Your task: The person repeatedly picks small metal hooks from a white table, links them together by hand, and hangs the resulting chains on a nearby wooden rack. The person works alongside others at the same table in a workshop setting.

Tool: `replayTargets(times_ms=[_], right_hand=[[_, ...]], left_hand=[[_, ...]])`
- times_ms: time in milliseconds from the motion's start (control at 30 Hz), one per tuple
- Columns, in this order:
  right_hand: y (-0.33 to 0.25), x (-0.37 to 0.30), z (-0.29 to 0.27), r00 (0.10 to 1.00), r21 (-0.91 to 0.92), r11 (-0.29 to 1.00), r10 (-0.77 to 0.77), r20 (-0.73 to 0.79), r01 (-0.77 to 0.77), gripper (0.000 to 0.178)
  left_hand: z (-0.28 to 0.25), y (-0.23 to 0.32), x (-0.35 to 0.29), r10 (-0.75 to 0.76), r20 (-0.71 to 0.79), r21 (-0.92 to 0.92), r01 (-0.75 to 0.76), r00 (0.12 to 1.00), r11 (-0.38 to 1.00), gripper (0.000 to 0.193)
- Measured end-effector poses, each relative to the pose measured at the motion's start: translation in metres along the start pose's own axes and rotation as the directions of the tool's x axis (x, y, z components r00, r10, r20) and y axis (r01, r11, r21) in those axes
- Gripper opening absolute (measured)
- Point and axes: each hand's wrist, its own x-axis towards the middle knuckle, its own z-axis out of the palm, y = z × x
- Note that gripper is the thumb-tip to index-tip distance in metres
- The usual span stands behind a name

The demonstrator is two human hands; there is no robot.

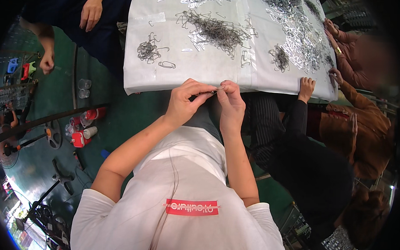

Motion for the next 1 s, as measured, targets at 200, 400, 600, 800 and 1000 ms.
replayTargets(times_ms=[200, 400, 600, 800, 1000], right_hand=[[0.008, -0.002, 0.004, 0.963, -0.154, 0.95, -0.265, 0.056, 0.27, 0.01], [0.011, -0.011, 0.005, 0.97, -0.203, 0.951, -0.216, 0.107, 0.234, 0.01], [0.014, -0.015, 0.01, 0.976, -0.188, 0.961, -0.181, 0.12, 0.201, 0.009], [0.013, -0.01, 0.007, 0.98, -0.289, 0.937, -0.177, 0.091, 0.196, 0.007], [0.013, -0.003, 0.003, 0.976, -0.36, 0.908, -0.207, 0.063, 0.216, 0.007]], left_hand=[[-0.007, -0.014, -0.004, 0.129, -0.024, 0.036, -0.129, 0.991, 0.991, 0.029], [-0.034, -0.099, 0.066, 0.25, -0.097, 0.538, -0.161, 0.963, 0.828, 0.017], [-0.036, -0.148, 0.108, 0.261, 0.187, 0.763, -0.308, 0.947, 0.569, 0.013], [-0.022, -0.102, 0.105, -0.087, 0.051, 0.601, 0.039, 0.995, 0.799, 0.014], [-0.018, -0.017, 0.052, -0.392, 0.217, -0.113, 0.421, 0.894, 0.9, 0.016]])
